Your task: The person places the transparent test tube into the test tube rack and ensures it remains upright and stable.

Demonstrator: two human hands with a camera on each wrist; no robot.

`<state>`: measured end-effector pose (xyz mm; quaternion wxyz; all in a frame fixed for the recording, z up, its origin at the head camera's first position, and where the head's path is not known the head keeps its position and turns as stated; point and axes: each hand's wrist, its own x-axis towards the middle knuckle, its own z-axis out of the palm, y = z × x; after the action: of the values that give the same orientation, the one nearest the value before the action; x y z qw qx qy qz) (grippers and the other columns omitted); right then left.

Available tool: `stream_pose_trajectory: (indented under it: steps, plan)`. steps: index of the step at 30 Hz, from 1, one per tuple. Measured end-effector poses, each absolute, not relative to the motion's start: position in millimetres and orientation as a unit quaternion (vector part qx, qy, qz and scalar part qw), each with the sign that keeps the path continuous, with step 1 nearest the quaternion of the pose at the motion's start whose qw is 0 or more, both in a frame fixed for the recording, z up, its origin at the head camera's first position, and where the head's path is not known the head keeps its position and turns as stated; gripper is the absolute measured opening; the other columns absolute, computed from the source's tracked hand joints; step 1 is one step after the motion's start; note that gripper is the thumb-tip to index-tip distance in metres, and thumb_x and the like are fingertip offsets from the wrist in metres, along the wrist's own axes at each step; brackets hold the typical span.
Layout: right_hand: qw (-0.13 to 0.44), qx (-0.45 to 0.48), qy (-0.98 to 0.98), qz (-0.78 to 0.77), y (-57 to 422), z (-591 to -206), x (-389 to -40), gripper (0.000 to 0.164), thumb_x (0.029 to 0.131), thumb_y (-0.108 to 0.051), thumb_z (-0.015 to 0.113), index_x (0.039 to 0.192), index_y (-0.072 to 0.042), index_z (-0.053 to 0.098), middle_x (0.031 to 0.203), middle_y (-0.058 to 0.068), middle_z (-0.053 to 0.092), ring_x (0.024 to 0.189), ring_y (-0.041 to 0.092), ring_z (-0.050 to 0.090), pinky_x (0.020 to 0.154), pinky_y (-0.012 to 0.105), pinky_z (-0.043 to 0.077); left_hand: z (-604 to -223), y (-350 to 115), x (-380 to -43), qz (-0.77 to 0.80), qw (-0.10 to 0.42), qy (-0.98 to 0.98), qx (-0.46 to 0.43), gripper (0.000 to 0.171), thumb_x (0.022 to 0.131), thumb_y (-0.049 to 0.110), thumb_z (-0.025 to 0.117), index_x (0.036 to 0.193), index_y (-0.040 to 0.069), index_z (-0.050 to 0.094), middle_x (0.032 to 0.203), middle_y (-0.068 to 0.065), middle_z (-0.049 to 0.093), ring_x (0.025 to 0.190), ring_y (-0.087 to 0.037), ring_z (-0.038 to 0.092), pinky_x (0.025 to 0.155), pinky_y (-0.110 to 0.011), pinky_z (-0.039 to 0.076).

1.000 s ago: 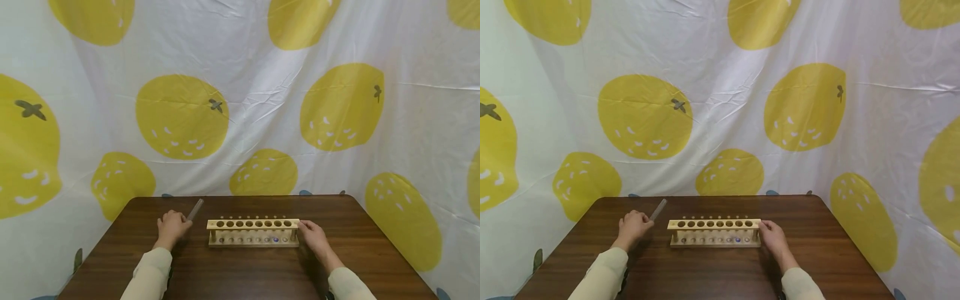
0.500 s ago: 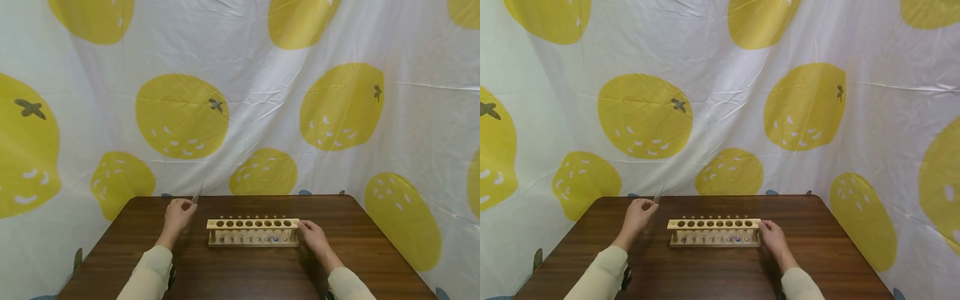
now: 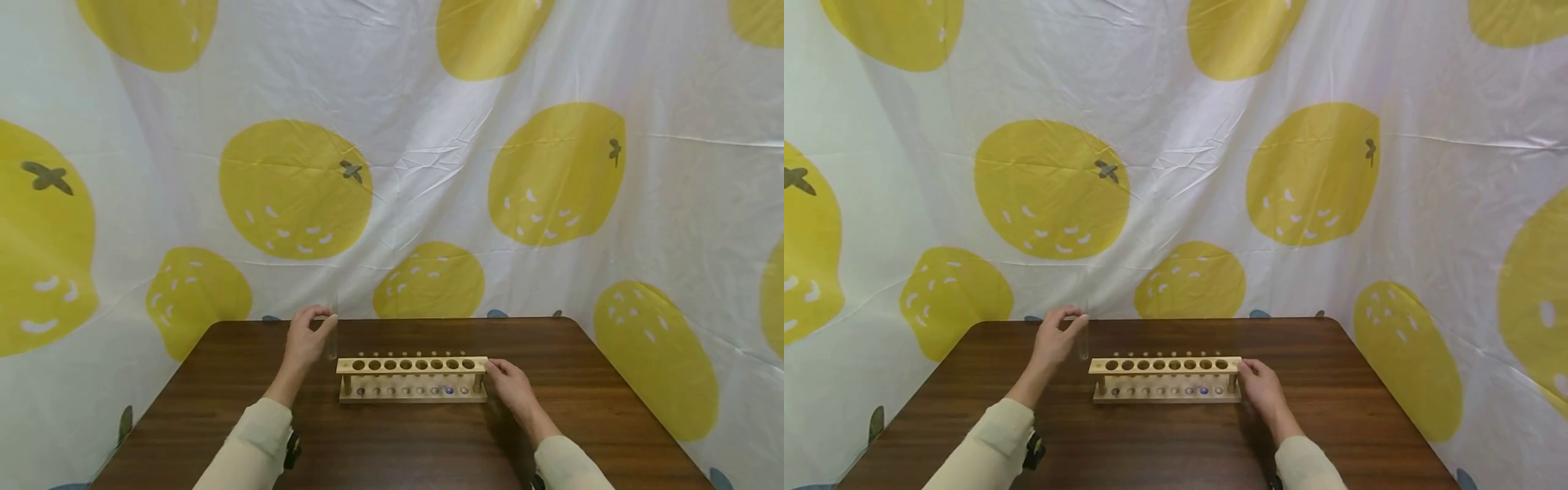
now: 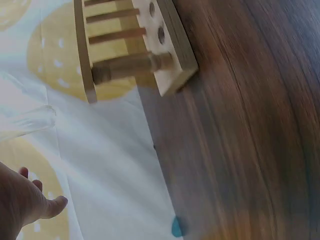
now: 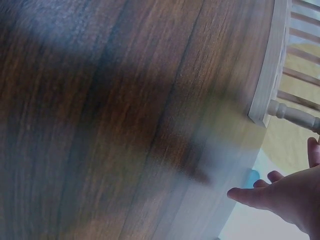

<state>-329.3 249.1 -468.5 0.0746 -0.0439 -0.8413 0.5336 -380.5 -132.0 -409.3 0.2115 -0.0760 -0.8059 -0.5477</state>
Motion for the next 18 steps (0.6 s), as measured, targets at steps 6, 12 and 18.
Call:
stream_pose_trajectory:
  steps: [6, 12, 18]
  plan:
    - [0.073, -0.044, -0.841, 0.535, 249.1, -468.7, -329.7, 0.045, 0.106, -0.024, 0.046, 0.133, 0.012, 0.051, 0.140, 0.034, 0.046, 0.132, 0.049, 0.039, 0.108, 0.059, 0.032, -410.1, -116.1, -378.4, -0.564, 0.218, -0.790, -0.101, 0.025, 0.093, 0.022, 0.070, 0.107, 0.001, 0.068, 0.133, -0.018, 0.051, 0.128, -0.037, 0.044, 0.106, -0.055, 0.032]
    - [0.073, -0.045, -0.841, 0.534, 249.8, -469.7, -330.9, 0.046, 0.106, -0.025, 0.047, 0.134, 0.012, 0.051, 0.140, 0.034, 0.046, 0.132, 0.049, 0.039, 0.108, 0.059, 0.032, -418.5, -104.0, -379.2, -0.577, 0.220, -0.776, -0.129, 0.024, 0.093, 0.019, 0.070, 0.107, 0.000, 0.068, 0.127, -0.019, 0.054, 0.126, -0.037, 0.045, 0.107, -0.054, 0.032]
    - [0.069, -0.045, -0.839, 0.538, 250.0, -469.5, -330.5, 0.046, 0.106, -0.025, 0.046, 0.134, 0.011, 0.051, 0.140, 0.034, 0.045, 0.132, 0.049, 0.039, 0.108, 0.060, 0.032, -427.3, -99.3, -378.9, -0.573, 0.205, -0.782, -0.136, 0.025, 0.094, 0.021, 0.070, 0.109, 0.001, 0.068, 0.127, -0.017, 0.053, 0.126, -0.036, 0.044, 0.107, -0.055, 0.032]
